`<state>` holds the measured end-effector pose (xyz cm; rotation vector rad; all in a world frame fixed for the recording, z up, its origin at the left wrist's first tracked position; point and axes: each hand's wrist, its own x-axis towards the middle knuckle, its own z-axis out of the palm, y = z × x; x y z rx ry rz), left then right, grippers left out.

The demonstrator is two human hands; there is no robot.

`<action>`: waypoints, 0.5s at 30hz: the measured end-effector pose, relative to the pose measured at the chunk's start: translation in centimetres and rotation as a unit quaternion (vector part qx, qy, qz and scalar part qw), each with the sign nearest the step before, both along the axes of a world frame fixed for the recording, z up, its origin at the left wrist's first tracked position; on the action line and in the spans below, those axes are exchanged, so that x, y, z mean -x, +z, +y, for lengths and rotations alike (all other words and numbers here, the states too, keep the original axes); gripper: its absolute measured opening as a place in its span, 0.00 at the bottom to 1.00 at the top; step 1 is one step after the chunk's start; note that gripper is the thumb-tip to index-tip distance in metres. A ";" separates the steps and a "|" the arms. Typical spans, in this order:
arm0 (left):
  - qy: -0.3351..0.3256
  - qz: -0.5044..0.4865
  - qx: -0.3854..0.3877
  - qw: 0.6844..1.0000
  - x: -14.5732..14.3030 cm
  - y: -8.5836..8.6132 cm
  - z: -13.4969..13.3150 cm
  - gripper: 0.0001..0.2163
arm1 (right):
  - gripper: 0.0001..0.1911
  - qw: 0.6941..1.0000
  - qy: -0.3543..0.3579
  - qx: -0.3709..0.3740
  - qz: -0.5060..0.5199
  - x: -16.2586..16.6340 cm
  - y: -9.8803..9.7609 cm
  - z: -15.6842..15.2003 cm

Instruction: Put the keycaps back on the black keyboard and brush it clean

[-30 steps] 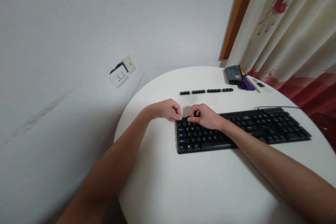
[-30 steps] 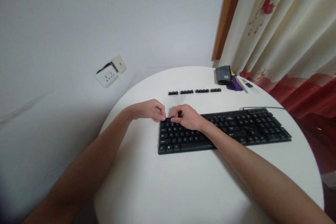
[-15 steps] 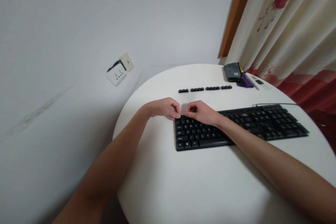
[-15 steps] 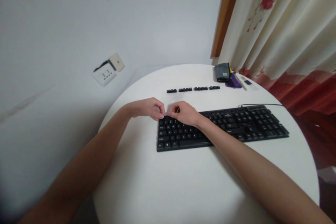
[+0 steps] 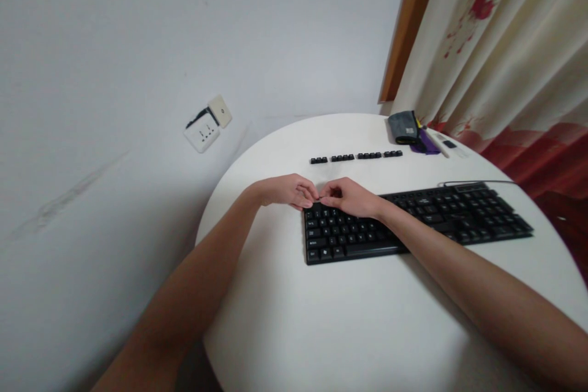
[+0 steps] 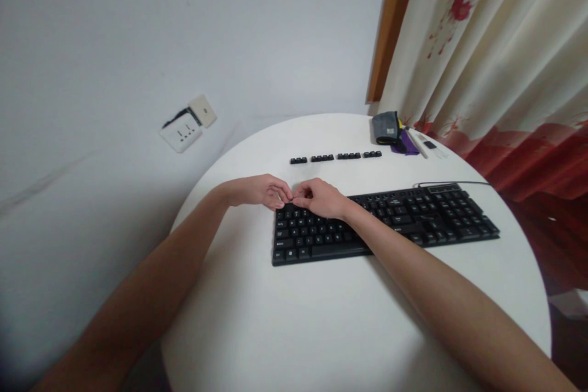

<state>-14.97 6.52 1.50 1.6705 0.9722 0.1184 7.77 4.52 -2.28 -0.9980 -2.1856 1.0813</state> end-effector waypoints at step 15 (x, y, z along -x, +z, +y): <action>0.149 0.003 -0.183 0.972 -1.8 -3.6 1.5 0.13 | 0.14 0.993 -0.081 -0.074 -0.044 0.2 -0.1 -0.1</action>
